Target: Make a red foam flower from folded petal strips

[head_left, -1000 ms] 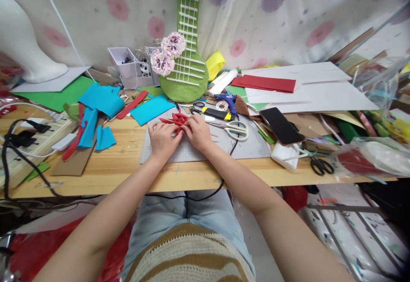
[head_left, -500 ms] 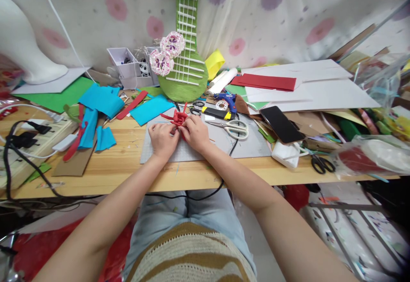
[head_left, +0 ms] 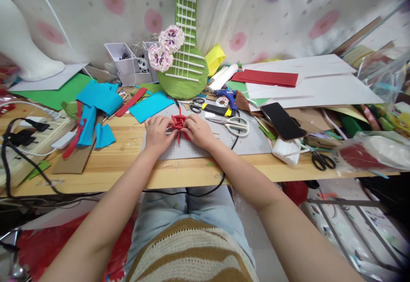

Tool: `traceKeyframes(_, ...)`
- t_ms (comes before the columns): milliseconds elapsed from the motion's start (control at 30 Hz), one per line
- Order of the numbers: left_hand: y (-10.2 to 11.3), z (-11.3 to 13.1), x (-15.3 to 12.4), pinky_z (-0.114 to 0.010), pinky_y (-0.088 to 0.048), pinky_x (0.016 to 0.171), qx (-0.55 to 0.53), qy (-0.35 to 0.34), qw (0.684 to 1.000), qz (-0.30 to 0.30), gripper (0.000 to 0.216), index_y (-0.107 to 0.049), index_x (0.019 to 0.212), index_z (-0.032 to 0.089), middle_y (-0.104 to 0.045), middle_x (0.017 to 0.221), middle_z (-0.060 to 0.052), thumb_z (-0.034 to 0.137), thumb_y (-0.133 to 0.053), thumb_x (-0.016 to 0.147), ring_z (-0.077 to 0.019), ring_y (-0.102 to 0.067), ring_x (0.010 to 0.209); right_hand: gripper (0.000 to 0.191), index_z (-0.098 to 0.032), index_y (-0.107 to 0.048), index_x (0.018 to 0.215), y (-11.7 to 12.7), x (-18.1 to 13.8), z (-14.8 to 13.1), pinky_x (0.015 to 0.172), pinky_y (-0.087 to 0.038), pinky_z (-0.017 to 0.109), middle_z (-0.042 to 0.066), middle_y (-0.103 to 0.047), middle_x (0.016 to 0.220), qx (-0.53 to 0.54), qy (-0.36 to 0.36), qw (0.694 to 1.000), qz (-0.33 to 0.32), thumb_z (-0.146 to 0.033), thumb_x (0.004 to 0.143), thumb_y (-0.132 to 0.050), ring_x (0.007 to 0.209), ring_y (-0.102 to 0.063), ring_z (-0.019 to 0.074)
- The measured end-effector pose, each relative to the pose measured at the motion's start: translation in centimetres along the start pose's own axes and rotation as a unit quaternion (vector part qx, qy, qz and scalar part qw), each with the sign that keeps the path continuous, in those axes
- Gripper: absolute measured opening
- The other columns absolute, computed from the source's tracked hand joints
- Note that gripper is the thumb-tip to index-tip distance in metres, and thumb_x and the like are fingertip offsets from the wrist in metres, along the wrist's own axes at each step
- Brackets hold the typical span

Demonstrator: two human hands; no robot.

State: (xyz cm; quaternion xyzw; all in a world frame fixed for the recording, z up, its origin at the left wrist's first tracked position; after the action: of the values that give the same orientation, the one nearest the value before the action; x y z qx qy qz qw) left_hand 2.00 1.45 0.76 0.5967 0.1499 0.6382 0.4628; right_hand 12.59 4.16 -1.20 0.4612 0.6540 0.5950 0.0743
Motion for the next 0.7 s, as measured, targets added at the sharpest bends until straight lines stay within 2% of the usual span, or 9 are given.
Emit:
traceKeyframes(133,-0.68,0.68,0.00,-0.038,-0.031,0.083,-0.001,-0.041,0.999,-0.022,0.012,-0.057,0.074,0.022,-0.066,0.080,-0.001,0.031,-0.064,0.077,-0.0213,-0.054,0.086,0.013,-0.016,-0.057,0.087,-0.04,-0.18,0.01,0.080,-0.044,0.034,0.011,-0.056,0.099,0.005,0.009,1.000,-0.014,-0.027,0.089,-0.050,0.093,-0.050,0.0213)
traceKeyframes(300,-0.25,0.43,0.08,-0.037,-0.031,0.081,-0.006,-0.044,0.999,-0.002,0.015,-0.059,0.081,0.022,-0.067,0.079,-0.001,0.033,-0.067,0.075,-0.0207,-0.055,0.084,0.016,-0.016,-0.058,0.089,-0.09,-0.20,-0.10,0.080,-0.044,0.034,0.011,-0.055,0.104,0.011,0.017,1.000,-0.016,-0.029,0.090,-0.048,0.097,-0.049,0.0213)
traceKeyframes(500,-0.17,0.52,0.16,-0.039,-0.029,0.082,0.006,-0.050,0.999,-0.017,0.021,-0.059,0.066,0.023,-0.066,0.072,-0.002,0.037,-0.060,0.081,-0.0210,-0.054,0.083,0.019,-0.016,-0.059,0.090,0.19,-0.25,-0.04,0.083,-0.044,0.034,0.011,-0.054,0.106,0.035,0.012,0.999,-0.017,-0.030,0.091,-0.046,0.100,-0.048,0.0204)
traceKeyframes(700,-0.60,0.77,0.21,-0.040,-0.029,0.084,0.001,-0.061,0.997,-0.045,0.027,-0.061,0.065,0.024,-0.067,0.072,-0.002,0.041,-0.054,0.084,-0.0205,-0.054,0.083,0.011,-0.017,-0.055,0.092,0.83,-0.38,-0.05,0.083,-0.044,0.035,0.011,-0.051,0.107,0.060,0.017,0.998,-0.006,-0.027,0.086,-0.053,0.100,-0.048,0.0204)
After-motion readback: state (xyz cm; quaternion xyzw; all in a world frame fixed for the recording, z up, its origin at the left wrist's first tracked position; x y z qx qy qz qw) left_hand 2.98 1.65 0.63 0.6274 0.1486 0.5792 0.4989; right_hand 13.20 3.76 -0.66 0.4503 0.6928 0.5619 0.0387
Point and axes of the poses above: each hand's wrist, its own x-axis towards the middle knuckle, its own y-axis out of the back of the hand, z = x × y, the point moved 10 cm from there along x, towards the middle knuckle
